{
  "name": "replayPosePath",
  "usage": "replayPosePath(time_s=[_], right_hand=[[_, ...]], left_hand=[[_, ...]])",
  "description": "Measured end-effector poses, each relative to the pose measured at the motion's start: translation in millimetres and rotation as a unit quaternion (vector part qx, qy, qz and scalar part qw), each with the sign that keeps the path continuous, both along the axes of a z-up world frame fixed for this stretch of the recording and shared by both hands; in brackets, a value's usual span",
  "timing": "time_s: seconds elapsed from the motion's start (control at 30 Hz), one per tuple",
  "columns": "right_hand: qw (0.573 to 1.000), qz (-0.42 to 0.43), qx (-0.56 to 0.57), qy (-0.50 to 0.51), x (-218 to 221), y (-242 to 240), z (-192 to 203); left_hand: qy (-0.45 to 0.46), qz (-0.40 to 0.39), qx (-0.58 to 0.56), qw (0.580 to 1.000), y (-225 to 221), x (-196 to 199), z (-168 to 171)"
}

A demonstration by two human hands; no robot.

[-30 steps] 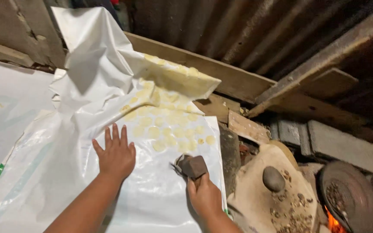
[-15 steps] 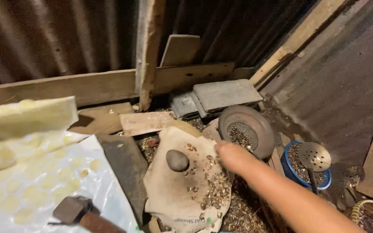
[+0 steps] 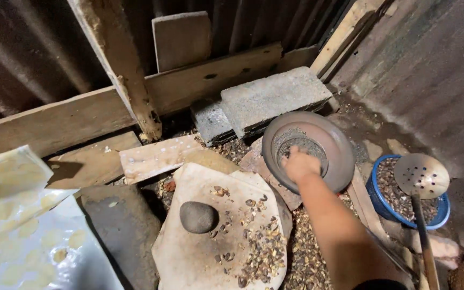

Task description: Cracking nuts with a stone and flattening them into discs with a wooden mallet on a plastic sheet.

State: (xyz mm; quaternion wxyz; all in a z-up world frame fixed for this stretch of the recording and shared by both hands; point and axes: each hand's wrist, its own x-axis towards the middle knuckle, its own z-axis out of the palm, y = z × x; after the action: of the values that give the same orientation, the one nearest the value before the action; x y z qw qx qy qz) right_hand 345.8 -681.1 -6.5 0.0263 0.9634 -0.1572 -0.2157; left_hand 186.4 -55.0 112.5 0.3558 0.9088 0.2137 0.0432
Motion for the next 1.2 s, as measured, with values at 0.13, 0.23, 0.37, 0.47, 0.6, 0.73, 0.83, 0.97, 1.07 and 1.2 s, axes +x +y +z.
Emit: replayPosePath(time_s=[0.13,0.23,0.37,0.47,0.6,0.73,0.83,0.97,1.07,1.2], right_hand=[[0.992,0.052,0.078,-0.083,6,-19,-43],[0.978,-0.038,0.167,-0.121,9,-25,-33],[0.921,-0.156,0.277,-0.224,30,-94,-105],[0.712,-0.293,0.621,-0.145,-6,-40,6],[0.847,-0.133,0.515,-0.005,-73,80,126],[0.880,0.191,0.422,-0.106,-128,144,110],[0.765,0.418,0.407,-0.272,-169,165,58],[0.709,0.491,0.412,-0.294,-206,149,17],[0.876,0.380,0.205,-0.215,-174,135,1],[0.820,0.418,0.333,-0.205,-145,198,36]], left_hand=[[0.052,0.011,-0.128,0.990,-113,13,66],[-0.035,-0.183,-0.021,0.982,-199,-6,80],[-0.064,-0.315,-0.095,0.942,-290,0,45],[0.096,-0.154,-0.318,0.931,-342,11,20],[0.123,0.041,-0.693,0.709,-352,7,-3],[0.125,0.172,-0.802,0.558,-313,-31,-80],[0.085,0.200,-0.844,0.490,-279,-71,-132],[0.059,0.267,-0.714,0.645,-256,-97,-97],[0.073,0.238,-0.735,0.630,-241,-111,-93],[0.088,0.194,-0.762,0.612,-238,-125,-116]])
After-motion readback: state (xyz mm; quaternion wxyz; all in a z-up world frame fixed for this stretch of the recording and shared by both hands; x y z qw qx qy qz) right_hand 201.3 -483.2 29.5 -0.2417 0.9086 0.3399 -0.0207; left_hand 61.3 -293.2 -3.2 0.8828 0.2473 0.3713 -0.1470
